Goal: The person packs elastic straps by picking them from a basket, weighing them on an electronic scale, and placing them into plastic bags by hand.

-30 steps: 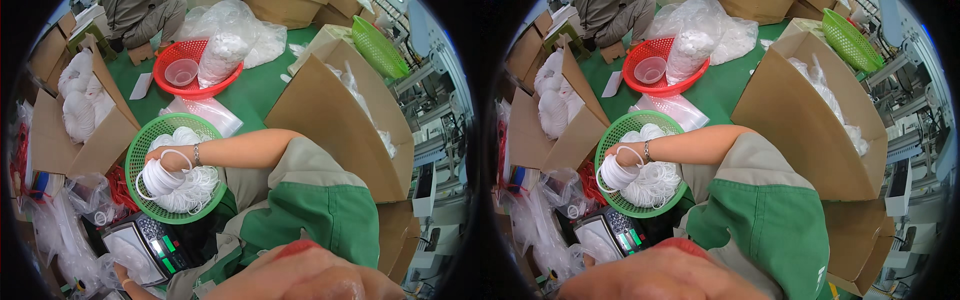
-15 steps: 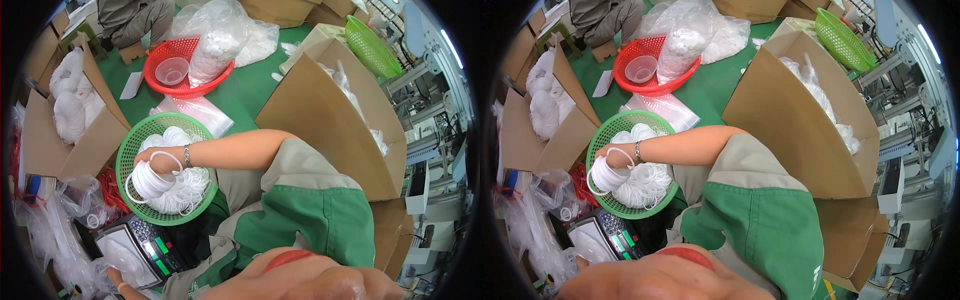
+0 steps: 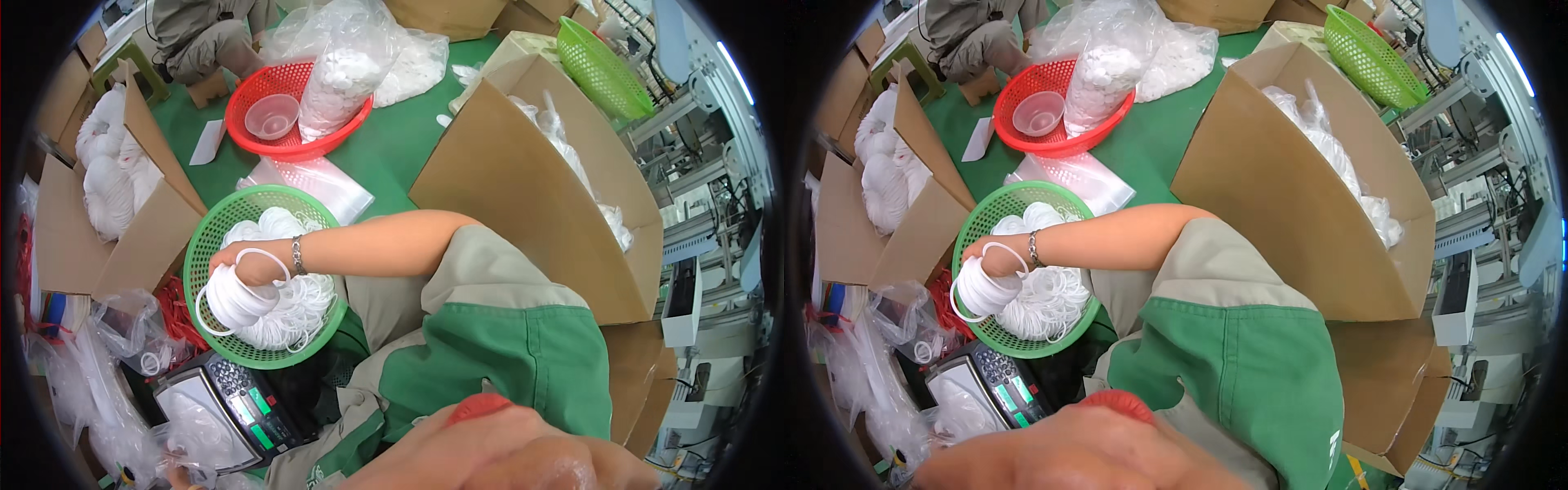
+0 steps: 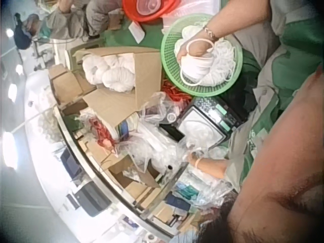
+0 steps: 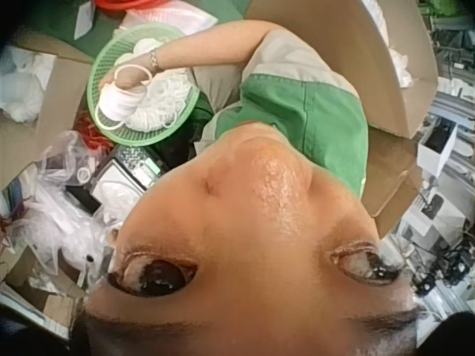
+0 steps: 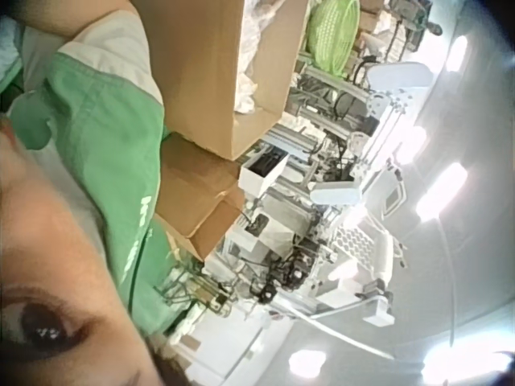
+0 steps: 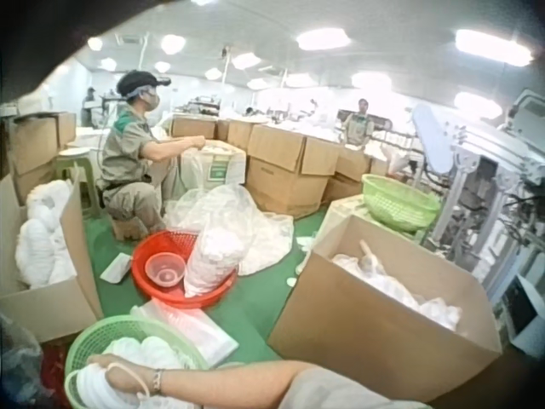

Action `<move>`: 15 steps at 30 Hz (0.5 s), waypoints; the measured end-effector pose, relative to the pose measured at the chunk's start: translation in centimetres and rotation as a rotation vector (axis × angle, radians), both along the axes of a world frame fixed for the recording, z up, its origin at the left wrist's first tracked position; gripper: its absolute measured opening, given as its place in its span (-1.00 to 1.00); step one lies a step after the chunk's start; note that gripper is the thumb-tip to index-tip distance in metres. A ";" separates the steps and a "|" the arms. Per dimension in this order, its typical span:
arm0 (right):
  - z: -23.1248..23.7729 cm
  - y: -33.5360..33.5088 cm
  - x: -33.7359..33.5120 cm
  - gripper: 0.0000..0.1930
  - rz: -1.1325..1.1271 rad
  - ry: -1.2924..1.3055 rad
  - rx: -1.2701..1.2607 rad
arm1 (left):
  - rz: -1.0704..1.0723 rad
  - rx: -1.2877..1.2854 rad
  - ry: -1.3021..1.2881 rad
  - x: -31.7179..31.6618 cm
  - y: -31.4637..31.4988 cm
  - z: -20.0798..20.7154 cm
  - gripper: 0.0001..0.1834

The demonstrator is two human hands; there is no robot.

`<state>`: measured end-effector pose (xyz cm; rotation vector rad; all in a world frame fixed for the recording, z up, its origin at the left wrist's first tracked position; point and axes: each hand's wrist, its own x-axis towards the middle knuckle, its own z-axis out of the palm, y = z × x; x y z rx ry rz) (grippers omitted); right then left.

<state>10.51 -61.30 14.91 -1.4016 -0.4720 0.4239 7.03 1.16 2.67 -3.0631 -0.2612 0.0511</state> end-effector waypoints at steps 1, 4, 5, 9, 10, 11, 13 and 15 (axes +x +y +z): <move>0.3 -0.3 -0.2 -0.67 -0.004 0.018 -0.008 | 0.004 0.001 -0.011 -0.5 -0.4 0.6 -0.70; -0.1 -0.6 -0.2 -0.74 -0.049 -0.032 0.007 | -0.010 0.009 -0.039 -1.4 -2.5 3.9 -0.67; -0.6 -0.9 0.5 -0.73 -0.008 -0.014 0.115 | -0.015 0.002 -0.058 -1.6 -3.5 4.7 -0.66; -0.7 -1.2 -0.2 -0.76 -0.028 -0.007 0.084 | 0.026 0.019 -0.155 -4.8 -6.0 11.2 -0.62; -0.5 -1.7 -0.4 -0.76 -0.031 -0.007 0.079 | 0.044 0.028 -0.189 -5.6 -6.7 13.3 -0.61; -0.2 -2.2 -0.5 -0.77 -0.038 0.005 0.085 | 0.061 0.038 -0.232 -6.2 -7.5 15.4 -0.60; 0.2 -2.3 -1.0 -0.79 -0.062 -0.039 0.067 | 0.106 0.067 -0.347 -8.5 -9.3 20.7 -0.58; 1.6 -2.4 -1.3 -0.76 -0.077 -0.044 0.070 | 0.147 0.092 -0.475 -10.8 -11.5 25.3 -0.56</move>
